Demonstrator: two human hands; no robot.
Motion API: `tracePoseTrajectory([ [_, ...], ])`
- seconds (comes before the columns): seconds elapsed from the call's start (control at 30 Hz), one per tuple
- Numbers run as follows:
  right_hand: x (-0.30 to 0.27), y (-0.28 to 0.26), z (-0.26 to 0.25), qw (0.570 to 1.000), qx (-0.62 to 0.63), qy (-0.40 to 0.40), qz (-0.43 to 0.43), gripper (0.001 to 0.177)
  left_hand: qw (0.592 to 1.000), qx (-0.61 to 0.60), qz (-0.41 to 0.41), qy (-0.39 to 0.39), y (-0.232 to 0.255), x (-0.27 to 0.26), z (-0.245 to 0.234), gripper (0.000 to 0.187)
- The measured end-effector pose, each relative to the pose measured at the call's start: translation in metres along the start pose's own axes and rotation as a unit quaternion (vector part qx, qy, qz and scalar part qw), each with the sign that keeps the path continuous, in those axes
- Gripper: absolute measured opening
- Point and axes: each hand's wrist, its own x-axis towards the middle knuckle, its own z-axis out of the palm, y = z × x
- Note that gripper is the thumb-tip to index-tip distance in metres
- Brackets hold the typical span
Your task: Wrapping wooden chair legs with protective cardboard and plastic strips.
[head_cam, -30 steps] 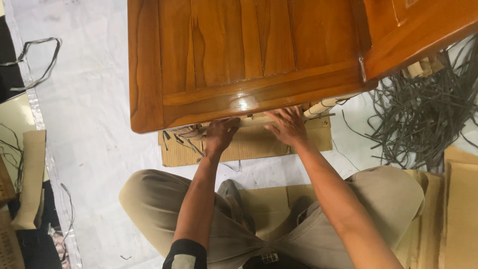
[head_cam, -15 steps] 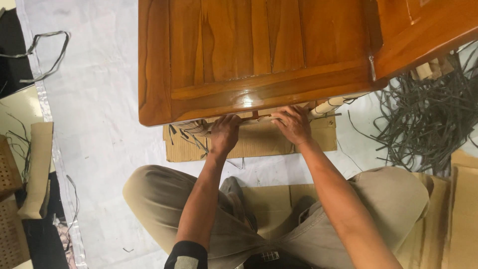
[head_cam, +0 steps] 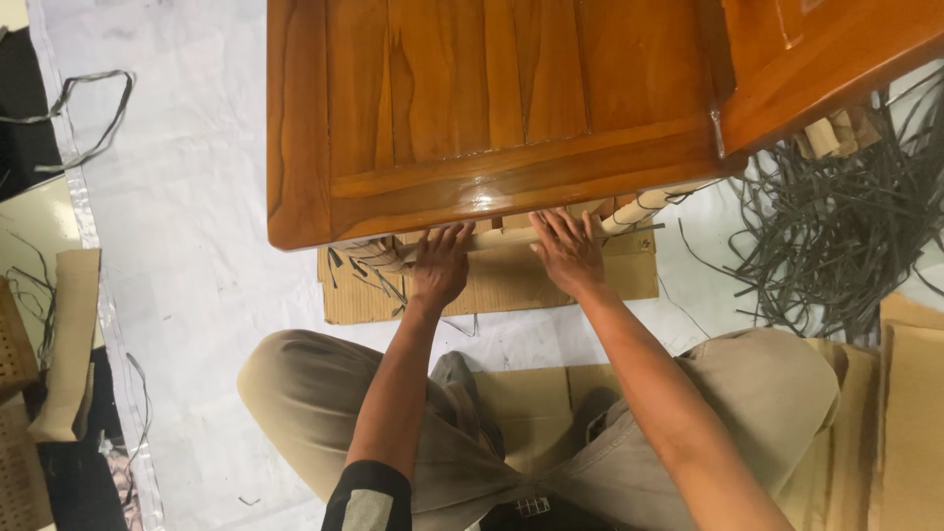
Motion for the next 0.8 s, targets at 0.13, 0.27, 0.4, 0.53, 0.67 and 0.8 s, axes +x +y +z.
tracePoseTrajectory([
  [0.13, 0.008, -0.001, -0.002, 0.997, -0.011, -0.066, 0.04, 0.062, 0.999, 0.037, 0.003, 0.025, -0.015, 0.001, 0.048, 0.075],
  [0.27, 0.011, 0.006, 0.015, 0.995, -0.048, -0.071, 0.043, 0.054, 0.995, 0.096, -0.017, 0.023, -0.012, -0.005, 0.065, 0.067],
  [0.4, 0.016, 0.0, 0.012, 0.991, -0.086, -0.085, 0.053, 0.046, 0.995, 0.096, -0.035, 0.008, -0.011, 0.0, 0.059, 0.048],
  [0.53, 0.017, -0.003, 0.011, 0.99, -0.07, -0.099, 0.072, 0.054, 0.994, 0.101, -0.039, 0.004, -0.006, 0.006, 0.046, 0.044],
  [0.67, 0.007, -0.011, -0.004, 0.987, -0.013, -0.116, 0.107, 0.075, 0.986, 0.046, -0.111, -0.112, 0.001, 0.013, 0.033, 0.045],
  [0.8, -0.012, -0.009, -0.024, 0.997, -0.004, -0.031, 0.075, 0.073, 0.98, 0.05, -0.131, -0.14, 0.027, 0.025, 0.0, 0.077],
])
